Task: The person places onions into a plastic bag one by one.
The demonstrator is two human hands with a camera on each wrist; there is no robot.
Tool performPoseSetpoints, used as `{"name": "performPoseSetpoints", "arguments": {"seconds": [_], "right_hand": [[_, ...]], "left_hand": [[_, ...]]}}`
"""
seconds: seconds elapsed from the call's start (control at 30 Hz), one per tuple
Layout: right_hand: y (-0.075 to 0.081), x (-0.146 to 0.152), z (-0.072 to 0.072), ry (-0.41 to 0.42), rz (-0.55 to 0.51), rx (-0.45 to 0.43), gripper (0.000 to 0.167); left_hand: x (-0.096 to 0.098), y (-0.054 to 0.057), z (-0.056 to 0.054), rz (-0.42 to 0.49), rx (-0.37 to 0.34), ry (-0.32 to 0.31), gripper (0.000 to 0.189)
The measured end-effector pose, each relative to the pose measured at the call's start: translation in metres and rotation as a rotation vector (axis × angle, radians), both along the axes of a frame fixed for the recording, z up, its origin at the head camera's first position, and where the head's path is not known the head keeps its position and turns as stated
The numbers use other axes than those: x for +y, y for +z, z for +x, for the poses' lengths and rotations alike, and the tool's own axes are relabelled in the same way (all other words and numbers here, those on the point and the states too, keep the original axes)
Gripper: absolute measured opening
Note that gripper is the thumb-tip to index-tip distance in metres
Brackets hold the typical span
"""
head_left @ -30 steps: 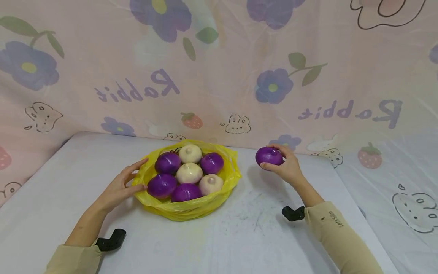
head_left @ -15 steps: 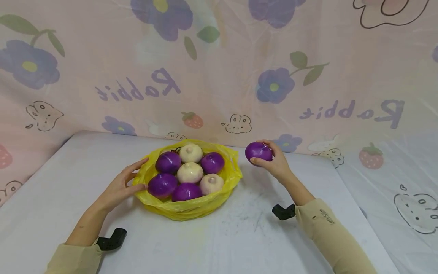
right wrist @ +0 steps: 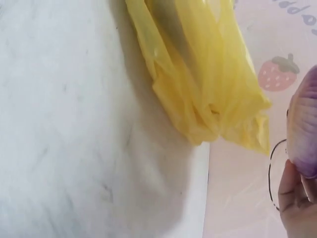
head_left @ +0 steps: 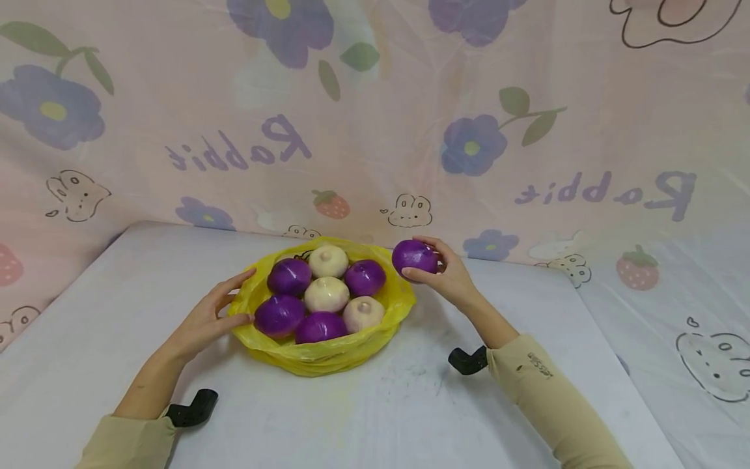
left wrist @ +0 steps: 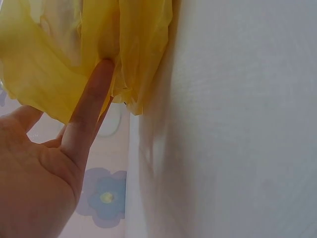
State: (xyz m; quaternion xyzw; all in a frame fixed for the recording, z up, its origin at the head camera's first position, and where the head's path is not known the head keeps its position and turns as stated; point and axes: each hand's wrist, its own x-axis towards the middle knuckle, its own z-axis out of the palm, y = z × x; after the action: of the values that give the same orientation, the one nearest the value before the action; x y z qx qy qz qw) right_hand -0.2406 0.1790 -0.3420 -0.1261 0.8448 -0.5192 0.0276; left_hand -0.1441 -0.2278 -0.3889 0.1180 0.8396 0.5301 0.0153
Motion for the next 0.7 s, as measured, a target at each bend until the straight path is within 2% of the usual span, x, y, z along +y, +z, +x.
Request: {"name": "performPoseSetpoints", "arguments": {"seconds": [0.27, 0.43, 0.7], "right_hand": [[-0.005, -0.016, -0.002, 0.098, 0.019, 0.053, 0.067], [-0.005, -0.027, -0.001, 0.159, 0.048, 0.042, 0.071], [-0.003, -0.044, 0.001, 0.212, 0.091, 0.033, 0.074]], "left_hand": [[-0.001, -0.001, 0.001, 0.004, 0.002, 0.000, 0.076], [-0.001, -0.001, 0.002, 0.003, -0.002, 0.009, 0.076], [0.001, 0.000, 0.001, 0.009, 0.017, 0.007, 0.075]]}}
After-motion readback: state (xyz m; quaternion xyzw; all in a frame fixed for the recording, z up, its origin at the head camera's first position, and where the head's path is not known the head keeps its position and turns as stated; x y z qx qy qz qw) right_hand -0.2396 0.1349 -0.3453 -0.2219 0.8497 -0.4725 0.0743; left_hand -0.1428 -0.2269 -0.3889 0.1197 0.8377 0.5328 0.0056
